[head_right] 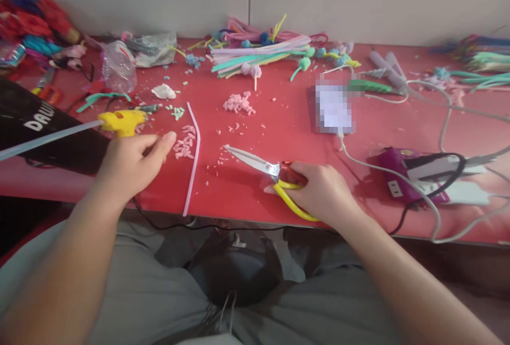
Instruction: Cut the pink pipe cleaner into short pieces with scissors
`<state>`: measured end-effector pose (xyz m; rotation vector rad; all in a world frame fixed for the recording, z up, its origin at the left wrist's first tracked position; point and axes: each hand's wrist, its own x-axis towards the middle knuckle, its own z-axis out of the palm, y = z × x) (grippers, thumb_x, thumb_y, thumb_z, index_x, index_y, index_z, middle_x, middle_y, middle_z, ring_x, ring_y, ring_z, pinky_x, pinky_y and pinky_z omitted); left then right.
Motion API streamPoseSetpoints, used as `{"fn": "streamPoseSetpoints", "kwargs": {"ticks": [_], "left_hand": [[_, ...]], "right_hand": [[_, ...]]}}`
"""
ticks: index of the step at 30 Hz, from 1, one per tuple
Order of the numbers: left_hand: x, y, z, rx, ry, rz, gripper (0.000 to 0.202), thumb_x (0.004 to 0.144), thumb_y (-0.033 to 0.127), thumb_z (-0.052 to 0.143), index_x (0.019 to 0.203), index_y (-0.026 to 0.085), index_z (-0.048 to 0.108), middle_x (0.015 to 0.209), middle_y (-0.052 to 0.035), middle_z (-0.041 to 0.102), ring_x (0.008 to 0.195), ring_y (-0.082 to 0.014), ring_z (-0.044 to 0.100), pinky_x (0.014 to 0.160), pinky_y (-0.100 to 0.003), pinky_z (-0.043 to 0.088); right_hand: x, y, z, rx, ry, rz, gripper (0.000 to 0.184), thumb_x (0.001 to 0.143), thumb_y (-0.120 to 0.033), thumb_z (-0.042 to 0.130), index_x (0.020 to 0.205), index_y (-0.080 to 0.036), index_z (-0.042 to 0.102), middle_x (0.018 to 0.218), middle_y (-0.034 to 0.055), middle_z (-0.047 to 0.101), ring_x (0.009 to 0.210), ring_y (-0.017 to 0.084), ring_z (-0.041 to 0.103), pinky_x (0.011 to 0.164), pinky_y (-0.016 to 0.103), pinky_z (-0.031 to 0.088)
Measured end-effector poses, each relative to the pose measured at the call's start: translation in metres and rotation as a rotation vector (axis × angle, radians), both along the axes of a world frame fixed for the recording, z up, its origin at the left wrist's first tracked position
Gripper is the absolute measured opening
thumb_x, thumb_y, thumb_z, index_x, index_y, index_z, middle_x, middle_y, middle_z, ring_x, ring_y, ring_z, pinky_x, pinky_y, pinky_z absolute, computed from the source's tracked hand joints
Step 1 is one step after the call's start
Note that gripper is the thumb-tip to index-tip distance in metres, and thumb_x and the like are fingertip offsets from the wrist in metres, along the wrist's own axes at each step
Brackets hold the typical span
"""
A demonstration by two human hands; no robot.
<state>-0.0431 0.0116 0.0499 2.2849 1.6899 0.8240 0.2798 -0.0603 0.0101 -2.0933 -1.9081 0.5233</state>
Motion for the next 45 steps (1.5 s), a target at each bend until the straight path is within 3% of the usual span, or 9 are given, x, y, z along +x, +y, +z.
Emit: {"fn": "streamPoseSetpoints", "kwargs": {"ticks": [3,6,8,11,17,20,31,38,45], "left_hand": [[0.003,0.015,0.002,-0.012,0.059,0.052,0.044,0.093,0.041,0.051,0.056,0.019,0.044,0.049,0.0018,0.041,0.050,-0.0122,0.038,0.054,-0.029,0.027],[0.015,0.039,0.003,-0.031,-0.065,-0.004,0.022,0.088,0.033,0.057,0.072,0.018,0.057,0.067,-0.0009,0.062,0.063,-0.0134,0.054,0.061,-0.027,0.038],[0.026,0.058,0.003,-0.064,-0.087,-0.071,0.012,0.084,0.029,0.060,0.079,0.018,0.062,0.077,-0.0029,0.068,0.071,-0.0148,0.059,0.067,-0.027,0.042],[0.047,0.088,-0.001,-0.128,-0.059,-0.176,0.011,0.083,0.027,0.061,0.086,0.017,0.065,0.085,-0.0048,0.070,0.077,-0.0159,0.060,0.072,-0.027,0.045],[0.084,0.129,-0.017,-0.130,0.134,-0.192,0.014,0.083,0.028,0.063,0.093,0.018,0.064,0.099,-0.0086,0.067,0.088,-0.0210,0.061,0.078,-0.033,0.045],[0.091,0.135,-0.021,-0.129,0.209,-0.175,0.020,0.083,0.032,0.066,0.097,0.019,0.062,0.105,-0.0101,0.065,0.092,-0.0232,0.060,0.078,-0.035,0.044],[0.093,0.138,-0.026,-0.081,0.260,-0.207,0.019,0.093,0.021,0.050,0.099,0.016,0.067,0.109,-0.0128,0.066,0.103,-0.0243,0.059,0.092,-0.036,0.043],[0.088,0.141,-0.027,-0.060,0.190,-0.206,0.021,0.094,0.021,0.046,0.090,0.016,0.066,0.100,-0.0120,0.069,0.095,-0.0234,0.060,0.088,-0.035,0.043],[0.087,0.128,-0.024,-0.016,0.316,-0.209,0.025,0.099,0.026,0.039,0.101,0.014,0.061,0.109,-0.0166,0.065,0.104,-0.0276,0.060,0.086,-0.037,0.043]], "right_hand": [[0.000,0.000,0.000,0.011,-0.010,0.005,0.066,0.063,-0.085,0.058,0.058,-0.022,0.038,0.053,-0.0042,0.035,0.054,0.011,0.027,0.048,0.026,0.024],[-0.001,0.001,0.001,0.019,-0.036,0.029,0.065,0.063,-0.086,0.057,0.058,-0.022,0.043,0.051,-0.0035,0.039,0.050,0.011,0.029,0.048,0.026,0.023],[-0.001,0.002,0.002,0.025,-0.047,0.050,0.064,0.064,-0.085,0.056,0.059,-0.022,0.044,0.051,-0.0029,0.042,0.049,0.011,0.029,0.047,0.026,0.023],[-0.003,0.003,0.005,0.031,-0.039,0.070,0.062,0.067,-0.083,0.056,0.058,-0.022,0.044,0.052,-0.0024,0.046,0.048,0.011,0.030,0.048,0.025,0.023],[-0.003,0.004,0.006,0.032,-0.040,0.087,0.058,0.070,-0.077,0.059,0.059,-0.023,0.042,0.052,-0.0028,0.046,0.048,0.011,0.032,0.049,0.026,0.023],[-0.003,0.005,0.006,0.008,-0.049,0.095,0.057,0.071,-0.076,0.059,0.060,-0.023,0.042,0.053,-0.0030,0.047,0.048,0.011,0.031,0.049,0.026,0.023],[-0.004,0.006,0.007,0.014,-0.049,0.095,0.057,0.071,-0.077,0.057,0.061,-0.023,0.043,0.054,-0.0010,0.050,0.047,0.012,0.037,0.049,0.026,0.022],[-0.004,0.007,0.006,0.000,-0.053,0.098,0.060,0.071,-0.081,0.055,0.061,-0.023,0.042,0.055,-0.0010,0.050,0.048,0.012,0.035,0.050,0.026,0.022],[-0.004,0.007,0.007,-0.035,-0.073,0.089,0.058,0.070,-0.080,0.057,0.062,-0.024,0.042,0.056,-0.0011,0.052,0.049,0.013,0.038,0.051,0.026,0.022]]}}
